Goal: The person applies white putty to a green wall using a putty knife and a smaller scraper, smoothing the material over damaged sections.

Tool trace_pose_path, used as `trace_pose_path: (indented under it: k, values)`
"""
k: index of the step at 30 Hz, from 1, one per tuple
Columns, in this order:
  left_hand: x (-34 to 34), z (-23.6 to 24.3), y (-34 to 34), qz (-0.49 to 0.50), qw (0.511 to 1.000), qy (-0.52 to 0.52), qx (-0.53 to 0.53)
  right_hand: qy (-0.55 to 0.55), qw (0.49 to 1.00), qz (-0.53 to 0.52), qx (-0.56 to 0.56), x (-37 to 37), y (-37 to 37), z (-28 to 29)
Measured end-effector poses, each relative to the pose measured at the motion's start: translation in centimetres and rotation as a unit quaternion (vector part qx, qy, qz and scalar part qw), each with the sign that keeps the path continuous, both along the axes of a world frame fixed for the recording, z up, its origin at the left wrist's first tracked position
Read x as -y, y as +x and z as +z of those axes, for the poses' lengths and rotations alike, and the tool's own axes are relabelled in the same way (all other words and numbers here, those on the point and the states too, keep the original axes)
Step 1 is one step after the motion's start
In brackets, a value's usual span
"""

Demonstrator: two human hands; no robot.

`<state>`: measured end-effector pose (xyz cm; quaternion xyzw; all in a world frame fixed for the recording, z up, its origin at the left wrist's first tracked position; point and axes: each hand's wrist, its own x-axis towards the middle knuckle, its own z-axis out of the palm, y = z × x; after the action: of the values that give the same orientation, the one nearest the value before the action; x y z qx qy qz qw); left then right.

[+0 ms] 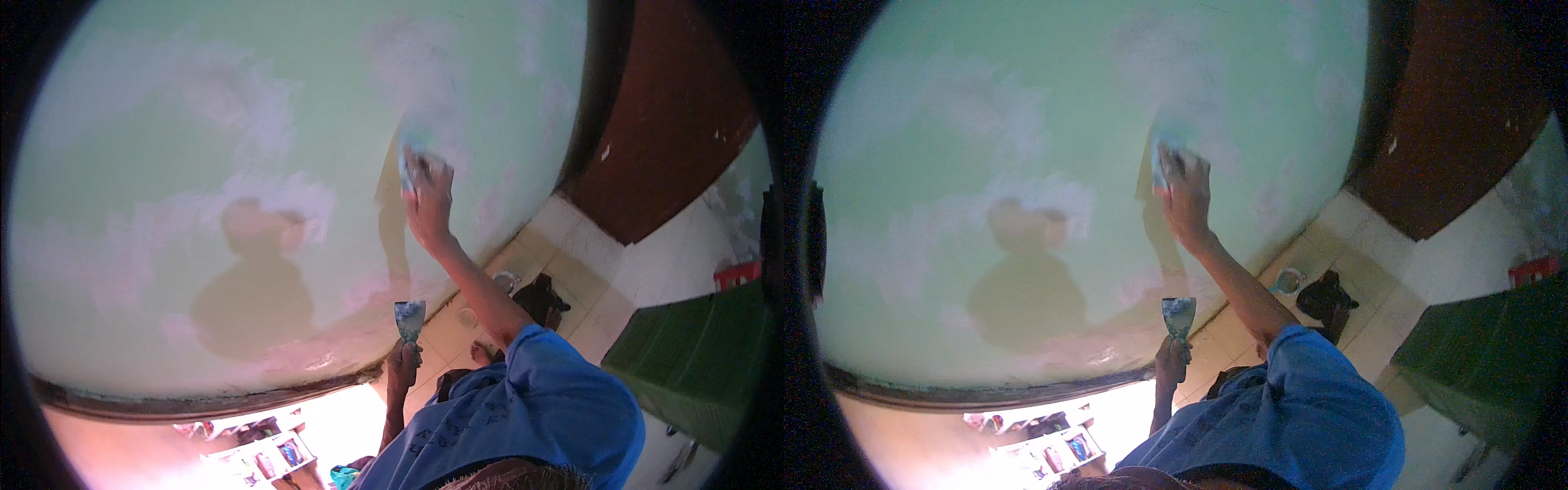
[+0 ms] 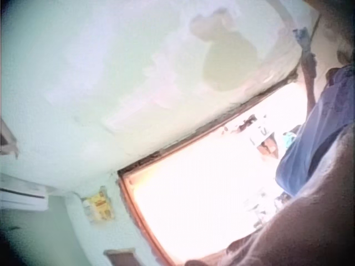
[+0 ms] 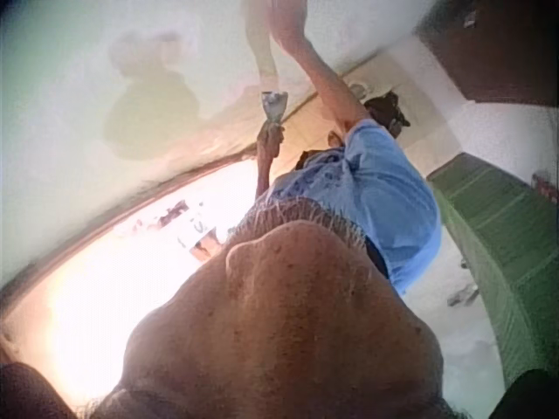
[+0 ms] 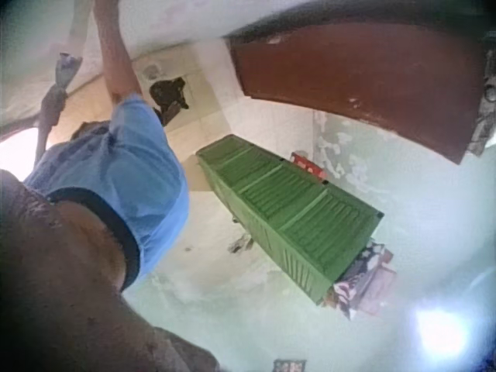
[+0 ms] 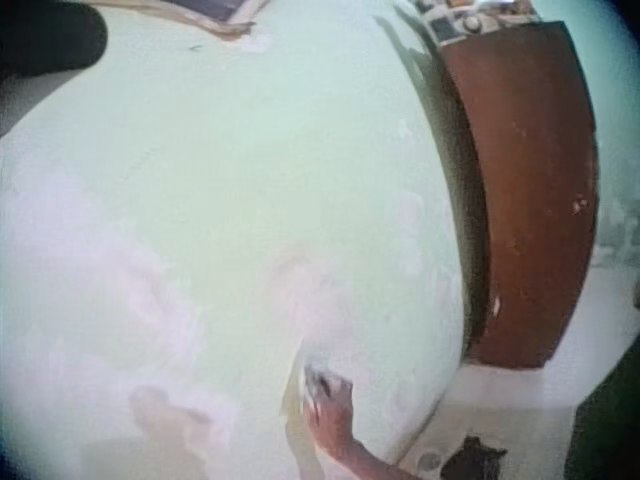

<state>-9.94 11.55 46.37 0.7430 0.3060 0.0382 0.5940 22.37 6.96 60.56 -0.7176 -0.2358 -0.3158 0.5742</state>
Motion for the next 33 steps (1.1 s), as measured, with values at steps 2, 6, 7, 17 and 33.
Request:
trace_pose_path:
  k: [2, 6, 7, 17, 33]
  values:
    - [0.2, 1.3, 0.6, 0.020, 0.999, -0.028, 0.036, -0.056, 0.989, 0.106, 0.082, 2.1, -2.3, -1.7]
    - [-0.4, 5.8, 2.0, 0.025, 0.995, -0.030, 0.090, 0.334, 0.730, 0.421, -0.423, 5.9, -1.4, -3.1]
    - [-1.0, 7.3, 2.9, 0.015, 0.992, -0.029, 0.124, 0.441, 0.534, 0.535, -0.484, 7.5, -1.6, -1.6]
    - [-1.9, 23.2, 5.6, -0.155, 0.962, -0.177, 0.135, -0.086, 0.809, 0.582, -0.009, 13.7, -4.1, 8.6]
    - [-1.2, 24.1, 4.3, -0.103, 0.988, 0.015, 0.111, 0.234, 0.798, 0.349, -0.431, 17.6, -7.0, -4.6]
